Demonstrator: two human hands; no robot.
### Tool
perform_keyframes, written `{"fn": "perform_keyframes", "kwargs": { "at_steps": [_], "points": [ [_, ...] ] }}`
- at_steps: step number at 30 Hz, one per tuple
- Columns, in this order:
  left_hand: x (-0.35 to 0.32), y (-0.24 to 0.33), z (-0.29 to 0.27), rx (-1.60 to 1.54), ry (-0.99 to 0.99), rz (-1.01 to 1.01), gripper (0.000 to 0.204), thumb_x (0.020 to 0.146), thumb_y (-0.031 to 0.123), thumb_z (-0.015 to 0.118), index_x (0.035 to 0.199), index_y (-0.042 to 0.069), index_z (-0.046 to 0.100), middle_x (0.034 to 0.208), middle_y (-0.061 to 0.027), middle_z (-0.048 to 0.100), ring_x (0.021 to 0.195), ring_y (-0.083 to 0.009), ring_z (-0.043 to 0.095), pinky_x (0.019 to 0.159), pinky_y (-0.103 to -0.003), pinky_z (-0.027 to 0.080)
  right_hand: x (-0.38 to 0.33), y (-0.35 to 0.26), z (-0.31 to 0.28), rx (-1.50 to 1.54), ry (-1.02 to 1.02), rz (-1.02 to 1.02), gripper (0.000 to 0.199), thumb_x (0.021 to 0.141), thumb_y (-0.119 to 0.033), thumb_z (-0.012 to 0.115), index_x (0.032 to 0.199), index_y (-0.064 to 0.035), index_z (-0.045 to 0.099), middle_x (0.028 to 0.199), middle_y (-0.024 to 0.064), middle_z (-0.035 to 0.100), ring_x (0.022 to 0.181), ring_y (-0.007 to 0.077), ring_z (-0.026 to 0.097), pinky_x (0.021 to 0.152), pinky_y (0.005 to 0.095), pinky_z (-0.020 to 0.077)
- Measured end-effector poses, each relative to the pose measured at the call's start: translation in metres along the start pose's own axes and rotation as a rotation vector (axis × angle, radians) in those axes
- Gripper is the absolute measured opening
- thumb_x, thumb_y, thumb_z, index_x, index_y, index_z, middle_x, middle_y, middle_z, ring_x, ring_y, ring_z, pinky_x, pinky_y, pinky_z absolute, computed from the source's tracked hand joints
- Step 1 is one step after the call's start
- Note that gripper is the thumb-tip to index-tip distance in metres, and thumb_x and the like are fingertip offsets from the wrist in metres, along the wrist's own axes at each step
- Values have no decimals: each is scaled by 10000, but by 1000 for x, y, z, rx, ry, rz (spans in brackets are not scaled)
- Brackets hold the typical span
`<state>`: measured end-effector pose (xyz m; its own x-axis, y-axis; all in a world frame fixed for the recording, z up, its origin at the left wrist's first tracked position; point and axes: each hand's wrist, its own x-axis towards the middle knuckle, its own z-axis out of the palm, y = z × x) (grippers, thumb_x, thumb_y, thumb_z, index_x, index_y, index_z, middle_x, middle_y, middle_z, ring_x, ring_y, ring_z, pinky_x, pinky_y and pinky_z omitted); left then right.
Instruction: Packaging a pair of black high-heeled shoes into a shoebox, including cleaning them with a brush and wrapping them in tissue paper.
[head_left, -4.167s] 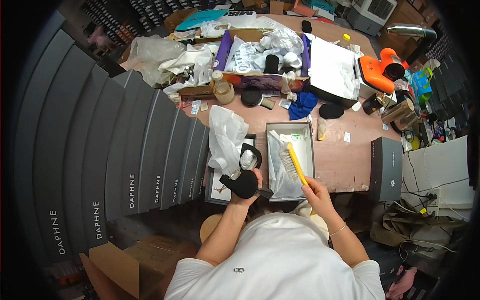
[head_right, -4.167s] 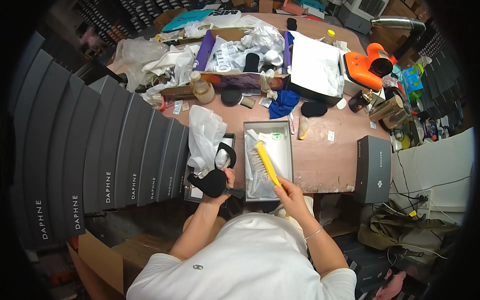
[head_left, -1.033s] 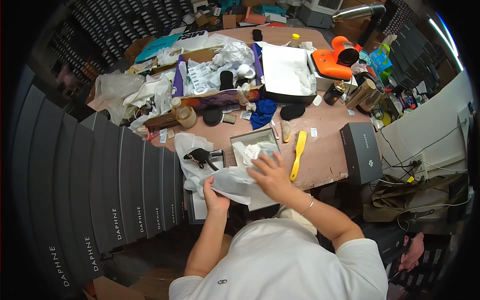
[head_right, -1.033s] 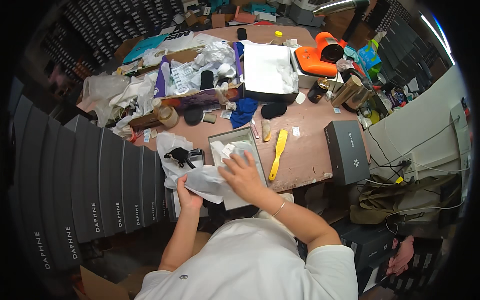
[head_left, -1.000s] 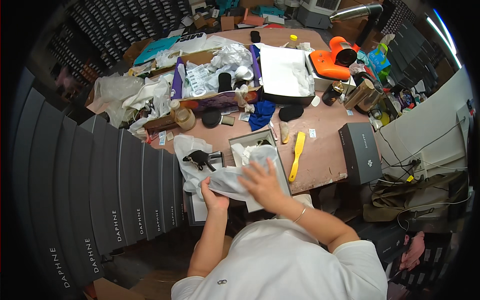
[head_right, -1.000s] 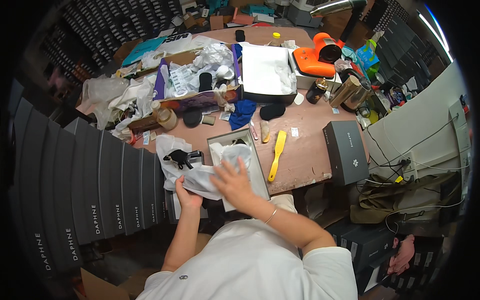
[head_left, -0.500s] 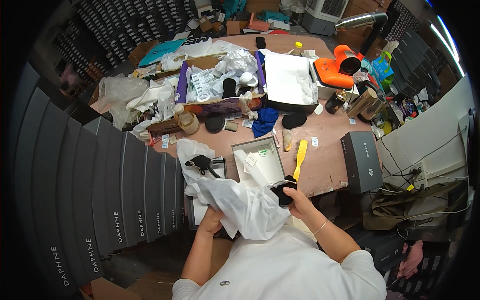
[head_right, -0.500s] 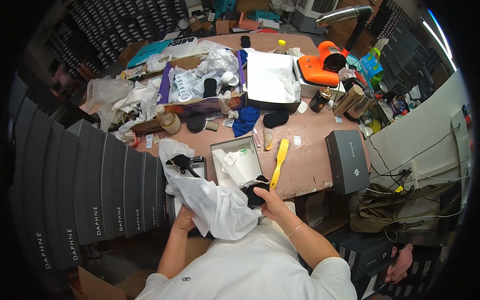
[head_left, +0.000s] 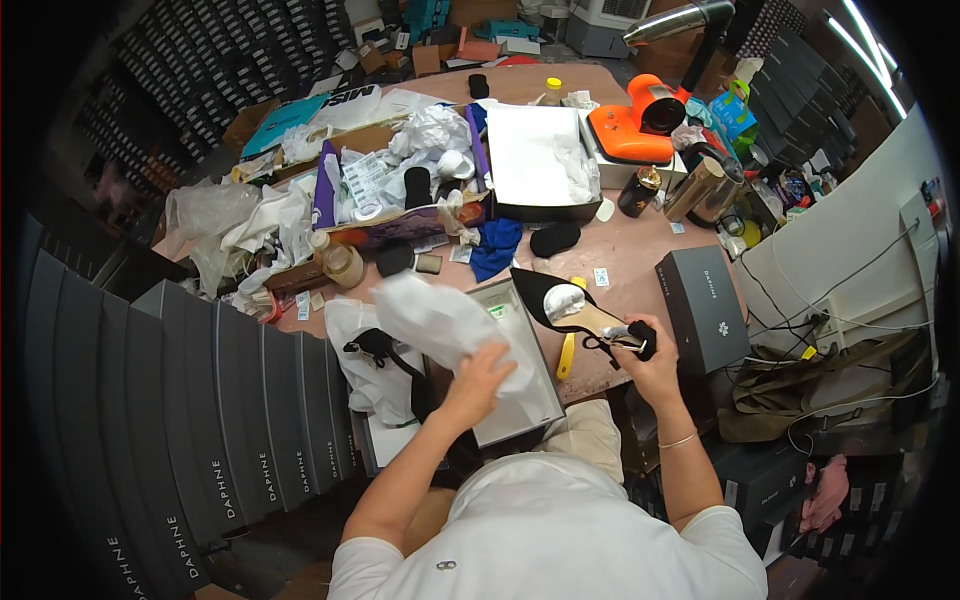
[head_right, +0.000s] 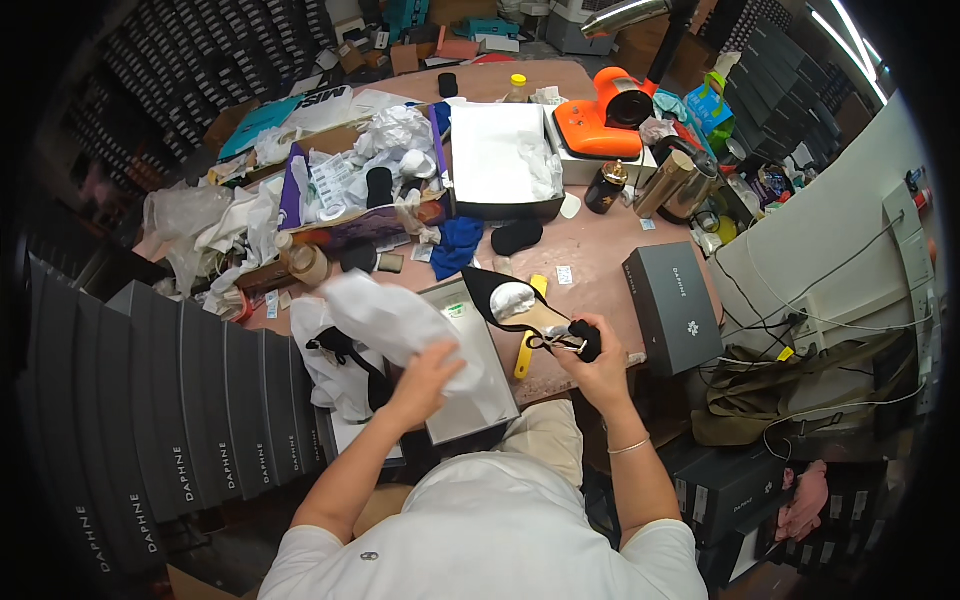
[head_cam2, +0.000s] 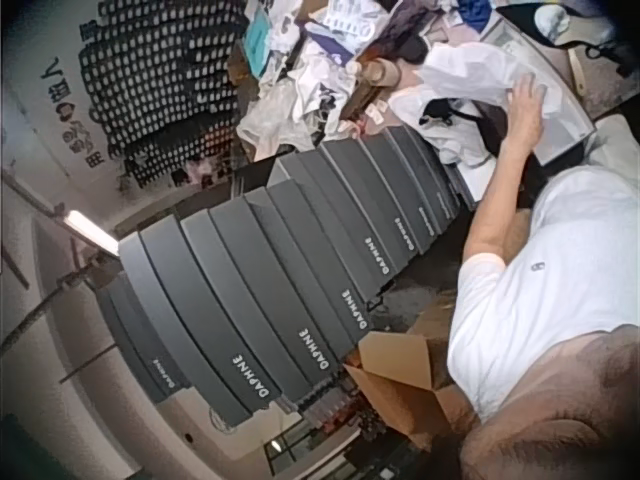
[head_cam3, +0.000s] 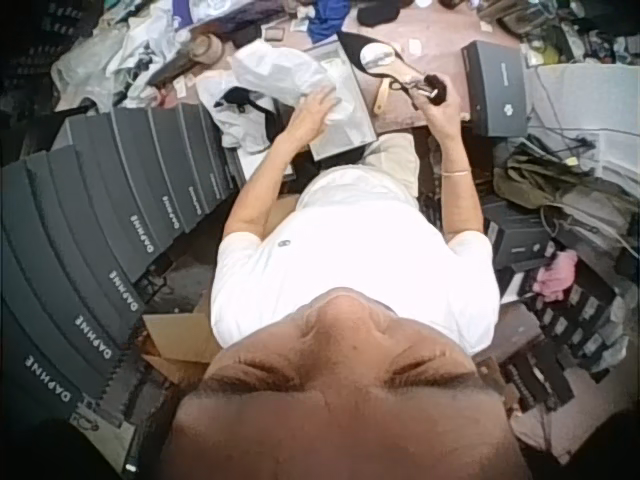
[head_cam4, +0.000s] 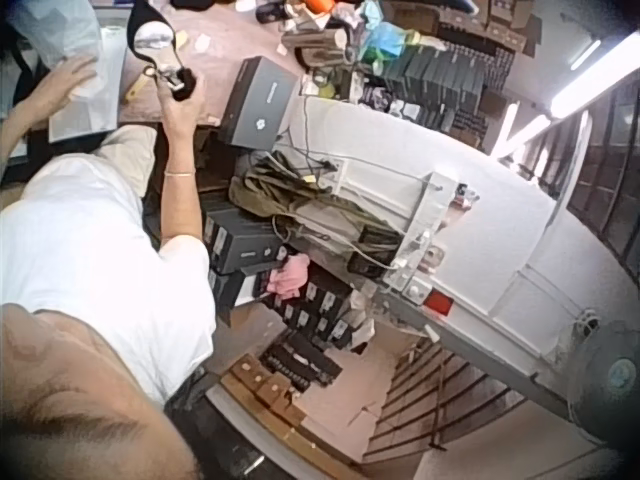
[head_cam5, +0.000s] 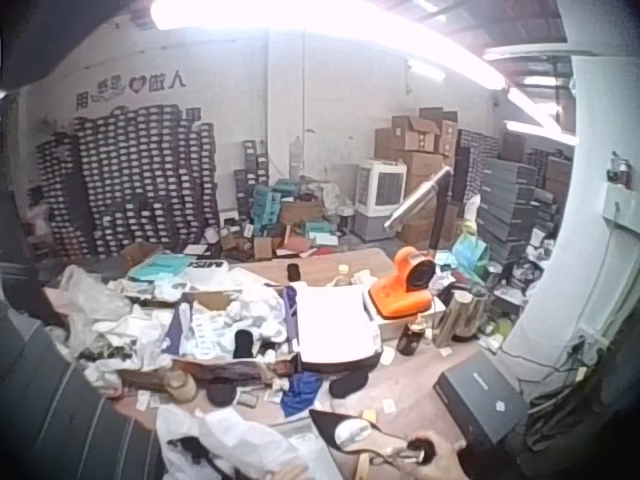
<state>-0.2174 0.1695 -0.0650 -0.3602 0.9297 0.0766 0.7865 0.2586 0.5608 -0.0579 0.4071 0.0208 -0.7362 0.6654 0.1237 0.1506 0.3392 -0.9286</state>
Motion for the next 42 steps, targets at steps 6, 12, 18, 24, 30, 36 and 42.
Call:
{"fn": "perform_keyframes", "kwargs": {
  "at_steps": [6,12,18,24,30,36,42],
  "points": [
    [-15,-4,26,-1173,-281,-223,840,816,565,601,1394,12,343,1414,-221,373,1351,-327,325,1100,-490,266,-57,11,54,154,-28,-20,512,705,-83,766,1123,-36,473,1182,128,513,1058,199,527,909,315,437],
    [-34,14,21,-2230,304,-676,870,827,775,342,1290,45,447,1048,-137,618,856,-253,624,781,-385,525,-42,-10,85,79,-708,-331,508,789,-290,732,1213,-76,554,1096,152,570,1012,292,582,821,371,485],
    [-42,60,-6,-2065,636,-842,774,894,715,265,1320,84,403,1238,-94,523,1071,-232,550,852,-410,486,-5,-2,167,-314,-638,-711,216,708,-111,670,834,-59,503,776,116,519,693,301,579,589,393,481],
    [-83,4,13,-2182,683,-847,871,854,766,249,1209,2,472,1021,-132,583,820,-261,596,703,-436,529,27,91,195,-606,-526,-459,236,724,-132,669,905,-53,540,809,134,562,710,332,592,634,441,491],
    [-84,6,15,-2065,753,-910,831,879,738,250,1255,28,459,1082,-117,590,943,-257,582,840,-414,477,24,50,199,-359,-627,-641,208,742,-179,674,881,-65,570,812,108,596,741,302,608,648,413,473],
    [-66,53,10,-1914,794,-875,722,930,644,323,1403,99,329,1402,-56,396,1288,-208,382,1053,-366,325,-19,23,214,-487,-793,-918,202,751,-251,662,820,-89,565,703,38,564,632,219,602,617,347,457],
    [-88,8,9,-1854,920,-1012,681,910,647,335,1220,63,496,1032,-115,598,867,-287,610,795,-425,506,-12,31,157,-460,-536,-769,218,717,-158,693,864,-62,563,719,93,591,659,281,622,623,376,494]
  ]
}}
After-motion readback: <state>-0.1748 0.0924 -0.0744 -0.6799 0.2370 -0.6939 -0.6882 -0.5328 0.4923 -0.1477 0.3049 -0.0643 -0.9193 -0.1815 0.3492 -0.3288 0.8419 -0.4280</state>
